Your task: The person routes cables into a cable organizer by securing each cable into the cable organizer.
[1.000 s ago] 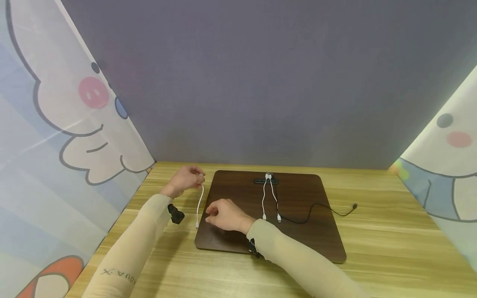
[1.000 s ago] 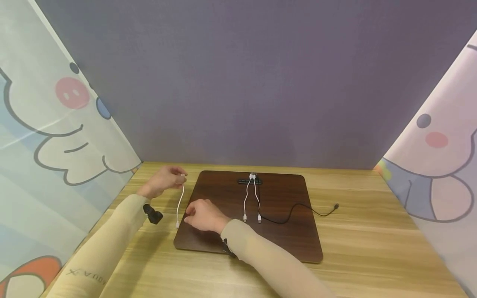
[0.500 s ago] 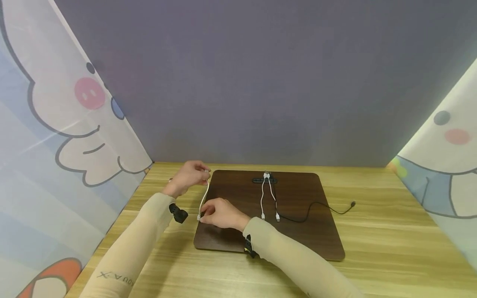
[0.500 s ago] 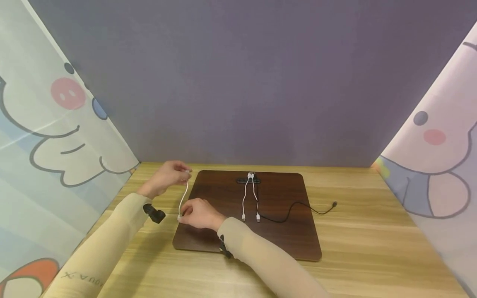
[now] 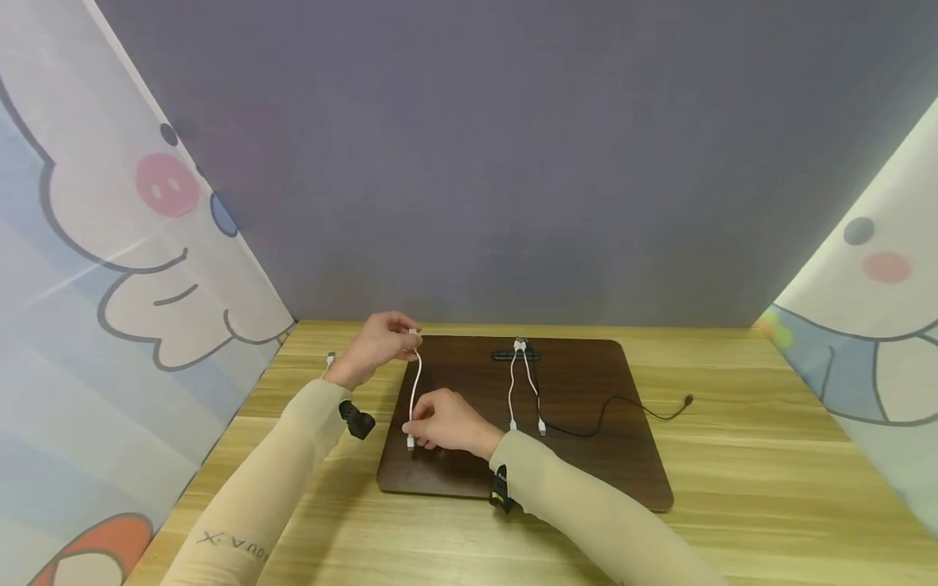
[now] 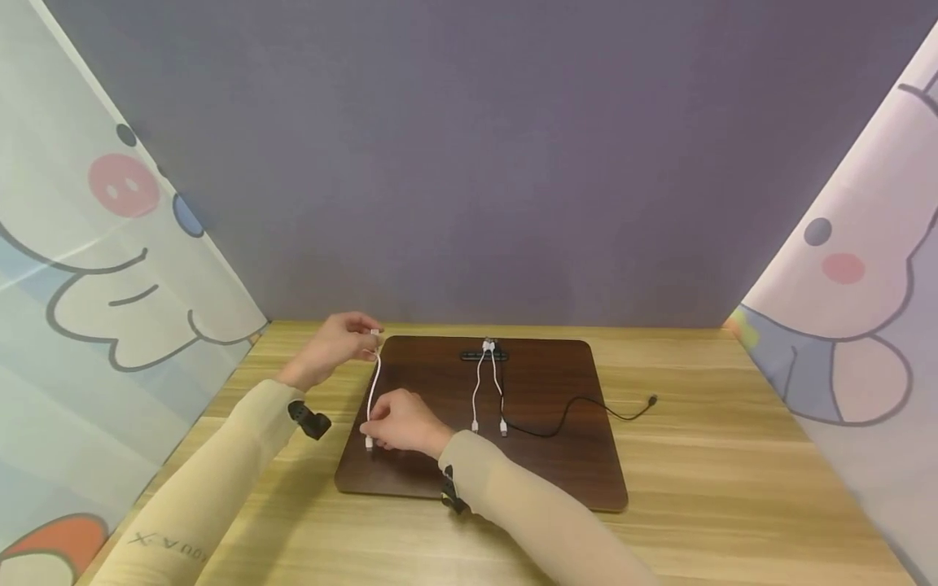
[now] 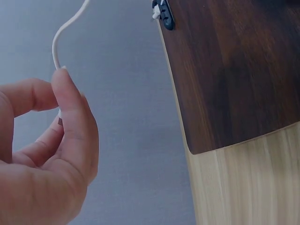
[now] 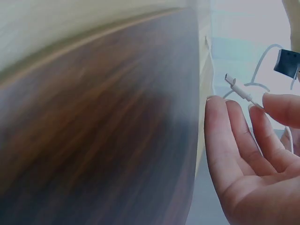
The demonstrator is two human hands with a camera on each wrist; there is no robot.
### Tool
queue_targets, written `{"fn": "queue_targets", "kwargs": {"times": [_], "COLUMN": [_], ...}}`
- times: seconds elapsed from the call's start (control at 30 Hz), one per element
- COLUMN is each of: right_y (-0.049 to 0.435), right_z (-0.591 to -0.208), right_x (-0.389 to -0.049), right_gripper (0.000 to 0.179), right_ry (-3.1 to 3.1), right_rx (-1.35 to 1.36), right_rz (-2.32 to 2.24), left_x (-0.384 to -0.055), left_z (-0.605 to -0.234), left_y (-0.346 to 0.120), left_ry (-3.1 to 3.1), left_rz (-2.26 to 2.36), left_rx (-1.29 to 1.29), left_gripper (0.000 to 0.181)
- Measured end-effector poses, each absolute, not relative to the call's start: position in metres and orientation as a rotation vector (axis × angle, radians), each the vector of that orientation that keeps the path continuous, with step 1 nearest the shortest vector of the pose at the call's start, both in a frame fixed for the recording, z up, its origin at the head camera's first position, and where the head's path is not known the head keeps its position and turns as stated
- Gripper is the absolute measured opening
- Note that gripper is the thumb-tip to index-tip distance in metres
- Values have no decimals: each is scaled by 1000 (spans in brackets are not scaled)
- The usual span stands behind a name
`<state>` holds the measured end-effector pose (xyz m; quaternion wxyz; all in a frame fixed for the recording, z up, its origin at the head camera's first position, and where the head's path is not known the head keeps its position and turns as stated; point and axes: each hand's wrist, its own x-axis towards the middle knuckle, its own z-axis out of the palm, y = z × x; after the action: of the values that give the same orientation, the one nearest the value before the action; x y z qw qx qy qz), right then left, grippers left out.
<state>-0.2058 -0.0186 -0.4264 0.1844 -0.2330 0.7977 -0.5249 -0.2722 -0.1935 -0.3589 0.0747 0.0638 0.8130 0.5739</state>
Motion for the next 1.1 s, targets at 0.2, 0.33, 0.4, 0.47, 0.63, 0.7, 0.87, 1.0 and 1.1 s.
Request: {"fn": "queue_targets", "kwargs": {"times": [0.2, 0.33, 0.4, 0.47, 0.63, 0.7, 0.87, 1.0, 1.1], "right_y": [-8, 1, 6, 11, 20, 24, 31, 37, 42], "right_z": [-427, -429, -429, -428, -425, -424, -423, -423, -423], "right_x": [-205, -205, -205, -205, -203, -202, -199, -198, -199], "right_gripper": [14, 14, 14, 13, 13, 12, 13, 17, 18], "right_ry": [2308, 2338, 2374, 2412, 2536, 2589, 2744, 2820, 2855], "right_rx": [-632, -602, -596, -593, -605, -603, -591, -578, -577], "right_rz": [-1465, -1454, -1428, -1399, -1342, -1313, -1170, -1091, -1064], "left_x": [-275, -277, -278, -279, -283, -285, -290, -296, -301], "left_z": [-359, -358, -357, -356, -354, -354, -356, -356, -356], "left_y": [-186, -179, -176, -171, -160, -156, -145, -136, -129], "left_ry": [2455, 2477, 2498, 2525, 2582, 2593, 2609, 2655, 2677], "left_rz": [1730, 1731, 1722, 1705, 1664, 1662, 1645, 1584, 1557], "left_rx": [190, 225, 254, 272, 290, 301, 329, 361, 383], "left_gripper": [25, 24, 25, 24, 22, 21, 20, 20, 19]}}
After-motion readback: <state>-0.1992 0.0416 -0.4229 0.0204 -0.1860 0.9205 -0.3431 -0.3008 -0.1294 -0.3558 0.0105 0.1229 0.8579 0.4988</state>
